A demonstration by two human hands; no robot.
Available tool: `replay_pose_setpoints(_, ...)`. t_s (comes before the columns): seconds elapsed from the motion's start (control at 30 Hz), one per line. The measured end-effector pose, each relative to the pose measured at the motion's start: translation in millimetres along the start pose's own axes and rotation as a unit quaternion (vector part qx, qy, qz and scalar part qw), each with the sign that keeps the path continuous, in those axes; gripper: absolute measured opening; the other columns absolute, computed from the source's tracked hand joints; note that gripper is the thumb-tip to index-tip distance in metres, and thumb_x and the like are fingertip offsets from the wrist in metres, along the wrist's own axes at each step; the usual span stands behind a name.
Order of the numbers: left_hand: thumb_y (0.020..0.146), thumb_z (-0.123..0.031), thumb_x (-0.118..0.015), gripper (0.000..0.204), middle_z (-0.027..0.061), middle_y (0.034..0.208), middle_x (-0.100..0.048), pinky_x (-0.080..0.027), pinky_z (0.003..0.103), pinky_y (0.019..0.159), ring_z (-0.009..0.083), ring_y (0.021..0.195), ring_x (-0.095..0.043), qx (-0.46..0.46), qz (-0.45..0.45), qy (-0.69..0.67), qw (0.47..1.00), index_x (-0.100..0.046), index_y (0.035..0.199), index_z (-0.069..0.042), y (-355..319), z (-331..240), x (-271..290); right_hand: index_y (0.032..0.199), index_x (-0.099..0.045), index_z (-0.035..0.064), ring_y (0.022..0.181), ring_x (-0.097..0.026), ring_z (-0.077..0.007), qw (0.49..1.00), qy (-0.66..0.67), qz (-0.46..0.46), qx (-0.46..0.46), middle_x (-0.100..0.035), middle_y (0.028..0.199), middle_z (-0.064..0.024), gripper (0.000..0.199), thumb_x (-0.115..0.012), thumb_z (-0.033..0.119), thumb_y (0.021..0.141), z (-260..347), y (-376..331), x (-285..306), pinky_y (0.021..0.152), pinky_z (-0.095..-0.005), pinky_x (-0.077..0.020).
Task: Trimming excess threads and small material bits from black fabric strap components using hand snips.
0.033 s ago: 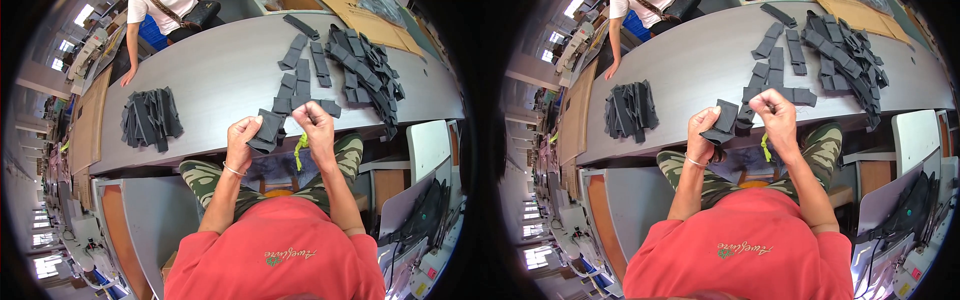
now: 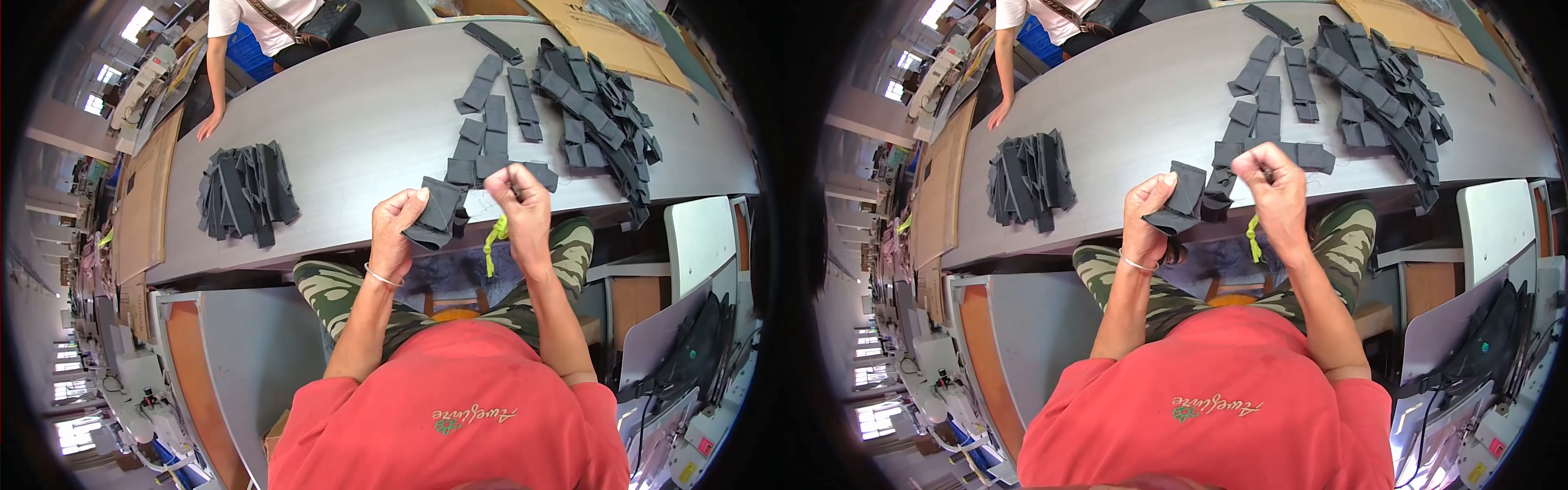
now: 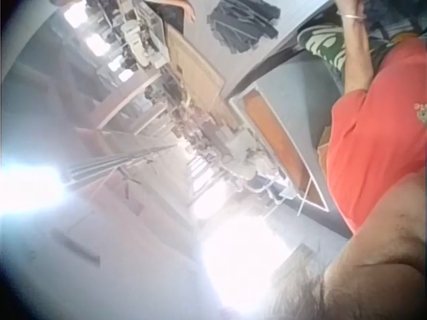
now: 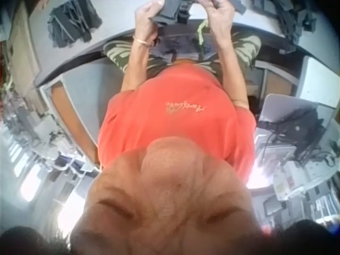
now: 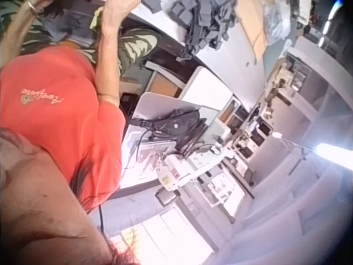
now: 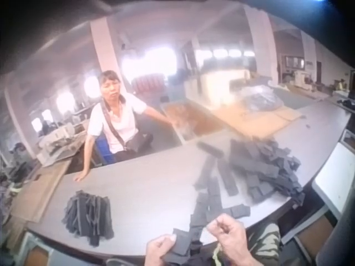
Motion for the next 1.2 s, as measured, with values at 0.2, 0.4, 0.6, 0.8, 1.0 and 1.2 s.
replay_pose_setpoints(0.2, 0.092, -0.020, -0.055, 0.023, 0.0040, 0.077, -0.062, -0.048, 0.025, 0.063, 0.0106, 0.065, -0.057, -0.014, -0.037, -0.043, 0.998, -0.062, 0.091, 0.002, 3.2, -0.8, 2.9, 0.092, -0.058, 0.0031, 0.072, -0.043, -0.0039, 0.988, 0.045, -0.149, -0.006, -0.048, 0.078, 0.0055, 0.012, -0.062, 0.013, 0.088, -0.1, 6.0, 31.5, 0.067, -0.0185, -0.0377)
replay_pose_setpoints(0.4, 0.092, -0.019, -0.055, 0.022, 0.0050, 0.083, -0.065, -0.050, 0.022, 0.065, 0.0091, 0.069, -0.060, -0.032, -0.015, -0.103, 0.994, -0.063, 0.094, 0.002, 2.9, 0.0, 3.4, 0.114, -0.058, 0.0056, 0.084, -0.050, -0.0065, 0.995, 0.023, 0.089, -0.035, -0.055, 0.090, 0.0019, 0.029, -0.063, 0.016, 0.088, 3.8, -18.3, -2.2, 0.077, -0.0216, -0.0416)
replay_pose_setpoints(0.6, 0.092, -0.018, -0.054, 0.022, 0.0051, 0.086, -0.065, -0.050, 0.026, 0.070, 0.0115, 0.074, -0.060, 0.036, 0.017, -0.140, 0.989, -0.063, 0.099, 0.001, -1.2, 0.7, 2.1, 0.107, -0.062, 0.0021, 0.091, -0.054, -0.0095, 0.994, -0.004, 0.107, 0.001, -0.063, 0.099, -0.0034, 0.023, -0.059, 0.016, 0.089, 3.5, -14.0, -12.7, 0.082, -0.0238, -0.0428)
replay_pose_setpoints(0.8, 0.092, -0.020, -0.054, 0.023, 0.0059, 0.084, -0.064, -0.050, 0.028, 0.066, 0.0141, 0.071, -0.059, 0.082, 0.053, -0.224, 0.970, -0.063, 0.100, 0.000, -0.7, 12.1, 1.3, 0.106, -0.061, 0.0011, 0.091, -0.056, -0.0106, 0.993, -0.014, 0.110, 0.032, -0.064, 0.100, -0.0048, 0.020, -0.057, 0.012, 0.089, 9.1, -9.9, -16.0, 0.083, -0.0242, -0.0432)
replay_pose_setpoints(1.0, 0.091, -0.020, -0.055, 0.024, 0.0059, 0.084, -0.064, -0.049, 0.027, 0.064, 0.0139, 0.068, -0.058, 0.092, 0.088, -0.225, 0.966, -0.063, 0.101, 0.000, -0.5, 11.9, -1.1, 0.102, -0.063, 0.0042, 0.089, -0.057, -0.0155, 0.990, -0.057, 0.101, 0.080, -0.065, 0.097, -0.0058, 0.017, -0.057, 0.009, 0.087, 8.0, -9.0, -19.7, 0.080, -0.0267, -0.0439)
replay_pose_setpoints(1.2, 0.091, -0.020, -0.056, 0.027, 0.0053, 0.087, -0.063, -0.049, 0.026, 0.063, 0.0127, 0.067, -0.057, 0.094, 0.082, -0.216, 0.968, -0.061, 0.105, 0.001, -1.2, 10.7, -4.0, 0.100, -0.064, 0.0061, 0.084, -0.055, -0.0194, 0.990, -0.075, 0.067, 0.103, -0.065, 0.093, -0.0048, 0.016, -0.058, 0.009, 0.086, 7.2, -9.3, -19.7, 0.078, -0.0290, -0.0426)
Point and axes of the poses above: each hand's wrist, its own y-axis towards the middle knuckle, its own x-axis out of the back of the hand, z = x × y, the point moved 2 cm from there along y, towards the middle knuckle
